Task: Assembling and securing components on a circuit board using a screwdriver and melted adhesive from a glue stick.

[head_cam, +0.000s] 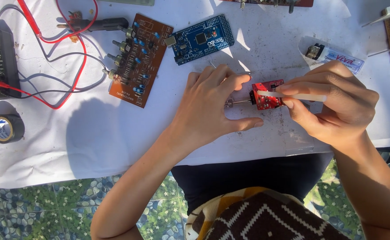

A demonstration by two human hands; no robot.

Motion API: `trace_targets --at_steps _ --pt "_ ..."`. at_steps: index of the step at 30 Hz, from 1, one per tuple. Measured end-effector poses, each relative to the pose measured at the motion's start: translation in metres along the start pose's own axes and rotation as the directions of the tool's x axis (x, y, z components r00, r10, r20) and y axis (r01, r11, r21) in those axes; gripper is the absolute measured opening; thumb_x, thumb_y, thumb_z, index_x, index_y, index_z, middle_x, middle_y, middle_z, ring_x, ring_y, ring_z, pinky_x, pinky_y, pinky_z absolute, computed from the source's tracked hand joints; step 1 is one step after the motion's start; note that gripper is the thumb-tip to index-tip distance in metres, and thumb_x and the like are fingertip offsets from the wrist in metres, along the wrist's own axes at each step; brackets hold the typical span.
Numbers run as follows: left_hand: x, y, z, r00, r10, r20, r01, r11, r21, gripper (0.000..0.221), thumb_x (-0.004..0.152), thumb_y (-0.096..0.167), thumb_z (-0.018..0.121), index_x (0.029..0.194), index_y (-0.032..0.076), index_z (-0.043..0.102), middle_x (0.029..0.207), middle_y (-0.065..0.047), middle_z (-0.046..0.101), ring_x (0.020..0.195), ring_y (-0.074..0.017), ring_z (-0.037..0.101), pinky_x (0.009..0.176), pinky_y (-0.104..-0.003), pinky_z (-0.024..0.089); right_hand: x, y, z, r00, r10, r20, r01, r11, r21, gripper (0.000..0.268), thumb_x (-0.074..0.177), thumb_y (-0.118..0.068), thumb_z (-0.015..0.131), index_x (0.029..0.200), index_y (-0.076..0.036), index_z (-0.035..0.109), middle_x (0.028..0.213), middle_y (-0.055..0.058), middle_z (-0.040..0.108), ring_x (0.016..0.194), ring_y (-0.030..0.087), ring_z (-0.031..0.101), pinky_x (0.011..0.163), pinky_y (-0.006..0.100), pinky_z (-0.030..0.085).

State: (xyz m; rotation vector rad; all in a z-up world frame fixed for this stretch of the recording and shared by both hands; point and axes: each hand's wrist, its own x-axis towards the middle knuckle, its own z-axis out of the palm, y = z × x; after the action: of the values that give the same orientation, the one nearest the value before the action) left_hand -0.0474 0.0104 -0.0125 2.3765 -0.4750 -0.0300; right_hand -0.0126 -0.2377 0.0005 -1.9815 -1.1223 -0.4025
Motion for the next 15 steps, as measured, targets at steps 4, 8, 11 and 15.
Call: trace_targets --at_steps 4,8,11,15 --pt "0.002 0.001 0.003 0.999 0.017 -0.039 -0.014 0.998 0.059 0.068 0.08 0.068 0.075 0.127 0.019 0.066 0.105 0.0 0.06 0.103 -0.0274 0.056 0.087 -0.045 0.04 0.0 0.0 -0.002 1.0 -0.009 0.023 0.009 1.0 -0.006 0.007 0.098 0.003 0.074 0.101 0.009 0.072 0.096 0.024 0.077 0.087 0.032 0.073 0.08 0.041 0.05" --pt "0.001 0.002 0.008 0.988 0.055 -0.142 -0.043 0.995 0.085 0.047 0.086 0.058 0.076 0.115 0.021 0.07 0.104 0.001 0.062 0.1 -0.0261 0.059 0.084 -0.045 0.041 -0.001 0.0 -0.003 0.999 -0.008 0.042 0.009 1.0 -0.03 0.008 0.099 0.002 0.073 0.102 0.009 0.073 0.098 0.024 0.077 0.088 0.033 0.072 0.081 0.042 0.051" --pt "0.001 0.002 0.008 0.981 0.092 -0.171 -0.074 0.992 0.105 0.042 0.087 0.055 0.078 0.111 0.022 0.07 0.102 0.001 0.061 0.095 -0.0249 0.058 0.082 -0.043 0.041 -0.004 0.001 -0.002 0.999 -0.009 0.036 0.01 1.0 -0.023 0.008 0.099 0.002 0.074 0.102 0.009 0.072 0.097 0.023 0.077 0.087 0.032 0.072 0.08 0.042 0.052" --pt "-0.001 -0.002 0.012 0.966 0.136 -0.219 -0.112 0.987 0.119 0.044 0.086 0.055 0.081 0.111 0.021 0.069 0.103 0.001 0.057 0.094 -0.0243 0.057 0.081 -0.042 0.041 -0.005 0.003 -0.002 0.998 -0.046 0.041 0.047 0.999 -0.025 0.008 0.098 0.002 0.073 0.102 0.009 0.072 0.097 0.022 0.077 0.085 0.031 0.072 0.08 0.041 0.051"
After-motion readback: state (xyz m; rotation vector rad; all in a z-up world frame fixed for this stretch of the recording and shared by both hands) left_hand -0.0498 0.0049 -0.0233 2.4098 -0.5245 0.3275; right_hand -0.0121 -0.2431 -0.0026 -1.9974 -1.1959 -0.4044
